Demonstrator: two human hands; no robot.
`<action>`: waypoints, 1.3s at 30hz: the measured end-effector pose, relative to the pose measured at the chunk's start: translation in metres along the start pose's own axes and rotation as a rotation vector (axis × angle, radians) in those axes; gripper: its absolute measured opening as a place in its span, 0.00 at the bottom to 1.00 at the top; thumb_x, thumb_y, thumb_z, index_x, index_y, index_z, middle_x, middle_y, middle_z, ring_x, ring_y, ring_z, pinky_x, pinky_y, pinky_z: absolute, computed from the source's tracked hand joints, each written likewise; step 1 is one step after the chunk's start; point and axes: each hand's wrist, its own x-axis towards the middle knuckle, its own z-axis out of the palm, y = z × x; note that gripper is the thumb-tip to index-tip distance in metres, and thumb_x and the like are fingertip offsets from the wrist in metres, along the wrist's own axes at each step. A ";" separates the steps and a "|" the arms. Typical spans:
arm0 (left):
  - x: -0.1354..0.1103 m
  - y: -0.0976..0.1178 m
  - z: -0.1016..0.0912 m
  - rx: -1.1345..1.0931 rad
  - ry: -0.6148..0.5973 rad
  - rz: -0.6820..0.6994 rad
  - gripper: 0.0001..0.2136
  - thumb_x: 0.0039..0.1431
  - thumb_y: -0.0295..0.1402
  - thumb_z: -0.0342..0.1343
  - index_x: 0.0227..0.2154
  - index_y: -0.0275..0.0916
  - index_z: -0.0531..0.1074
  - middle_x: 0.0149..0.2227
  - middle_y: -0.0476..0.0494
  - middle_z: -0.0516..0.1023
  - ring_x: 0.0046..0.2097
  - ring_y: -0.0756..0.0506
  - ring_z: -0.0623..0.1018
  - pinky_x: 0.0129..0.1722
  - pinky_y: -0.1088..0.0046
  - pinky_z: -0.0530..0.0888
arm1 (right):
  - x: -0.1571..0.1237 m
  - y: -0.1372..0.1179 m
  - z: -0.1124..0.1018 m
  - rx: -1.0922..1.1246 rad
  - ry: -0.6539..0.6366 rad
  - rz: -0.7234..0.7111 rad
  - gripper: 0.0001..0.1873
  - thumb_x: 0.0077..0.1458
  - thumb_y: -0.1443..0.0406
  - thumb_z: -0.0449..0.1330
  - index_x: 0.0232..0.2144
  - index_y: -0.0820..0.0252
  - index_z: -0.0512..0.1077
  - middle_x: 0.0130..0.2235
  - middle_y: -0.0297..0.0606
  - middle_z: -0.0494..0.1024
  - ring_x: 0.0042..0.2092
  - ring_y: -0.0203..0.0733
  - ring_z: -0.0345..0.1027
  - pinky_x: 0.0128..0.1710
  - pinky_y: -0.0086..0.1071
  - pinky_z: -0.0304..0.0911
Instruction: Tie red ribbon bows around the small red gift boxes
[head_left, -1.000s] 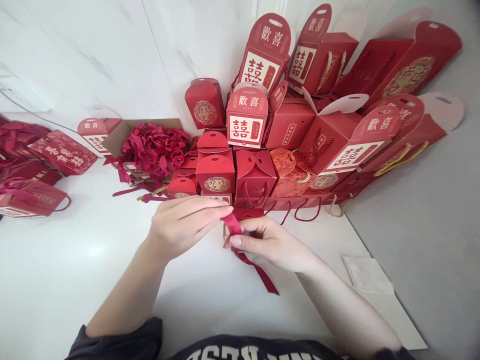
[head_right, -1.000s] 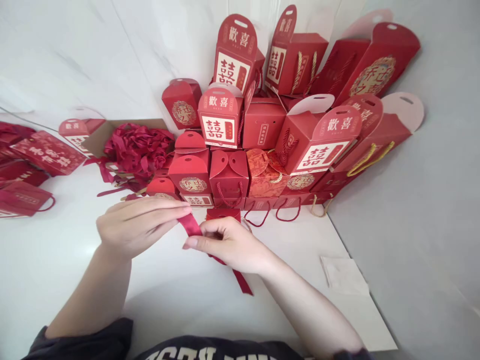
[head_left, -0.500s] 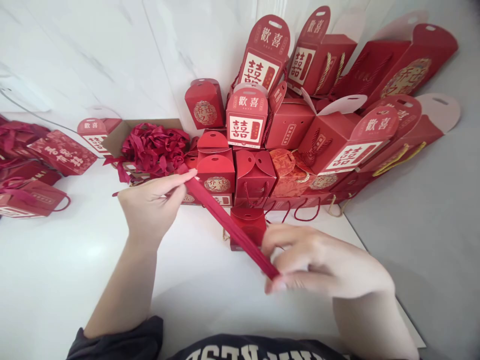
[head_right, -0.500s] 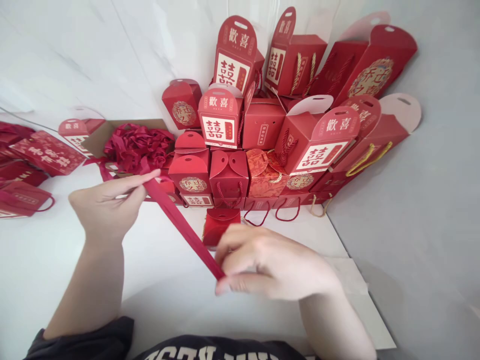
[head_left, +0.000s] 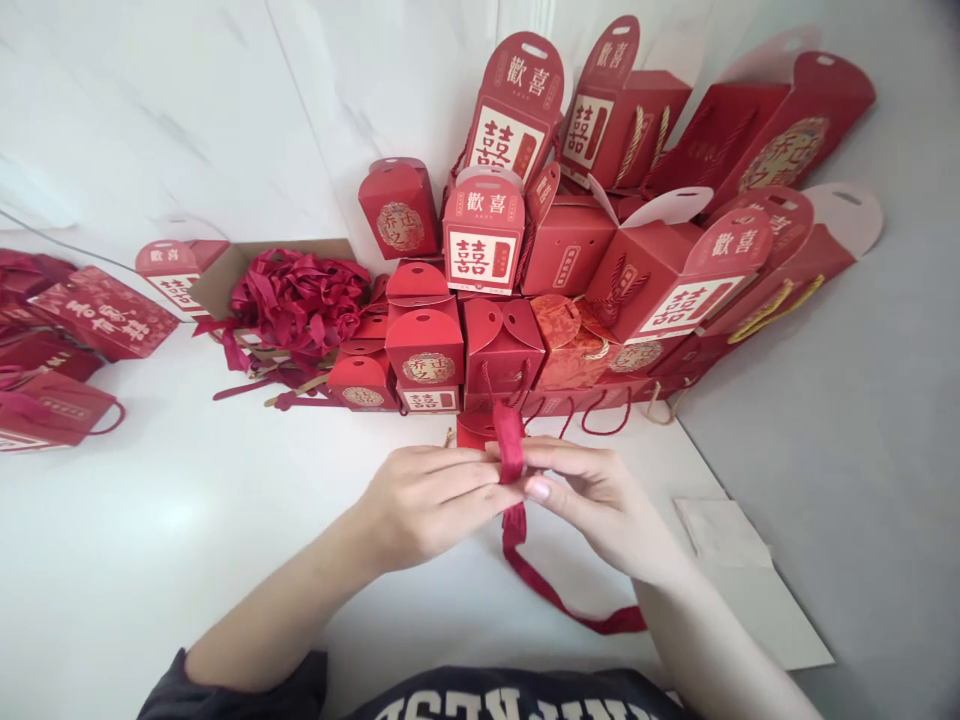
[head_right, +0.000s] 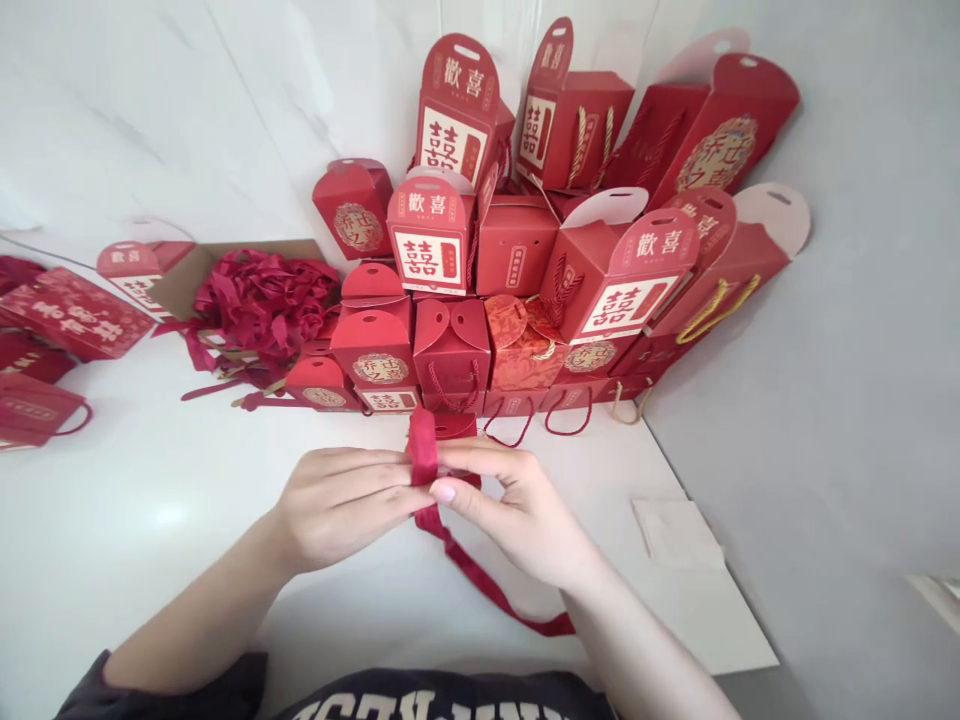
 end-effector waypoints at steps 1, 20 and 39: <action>-0.001 0.001 0.002 0.007 -0.028 -0.008 0.03 0.59 0.25 0.58 0.35 0.36 0.76 0.33 0.49 0.82 0.38 0.49 0.82 0.41 0.76 0.79 | -0.002 0.007 0.007 0.079 0.060 0.008 0.09 0.59 0.64 0.61 0.41 0.51 0.79 0.45 0.38 0.80 0.48 0.44 0.72 0.52 0.38 0.64; -0.013 -0.035 0.013 -0.518 -0.482 -0.976 0.11 0.63 0.32 0.45 0.40 0.40 0.72 0.33 0.47 0.79 0.33 0.48 0.79 0.32 0.73 0.74 | -0.037 0.072 0.058 0.225 0.284 0.319 0.18 0.59 0.55 0.58 0.25 0.62 0.73 0.25 0.35 0.74 0.28 0.36 0.65 0.31 0.29 0.62; -0.004 -0.034 0.020 -0.705 -0.587 -0.920 0.12 0.61 0.37 0.52 0.37 0.38 0.79 0.34 0.46 0.80 0.35 0.47 0.77 0.34 0.74 0.71 | -0.033 0.074 0.056 0.198 0.311 0.335 0.20 0.58 0.54 0.58 0.22 0.62 0.68 0.22 0.31 0.66 0.26 0.33 0.56 0.28 0.28 0.55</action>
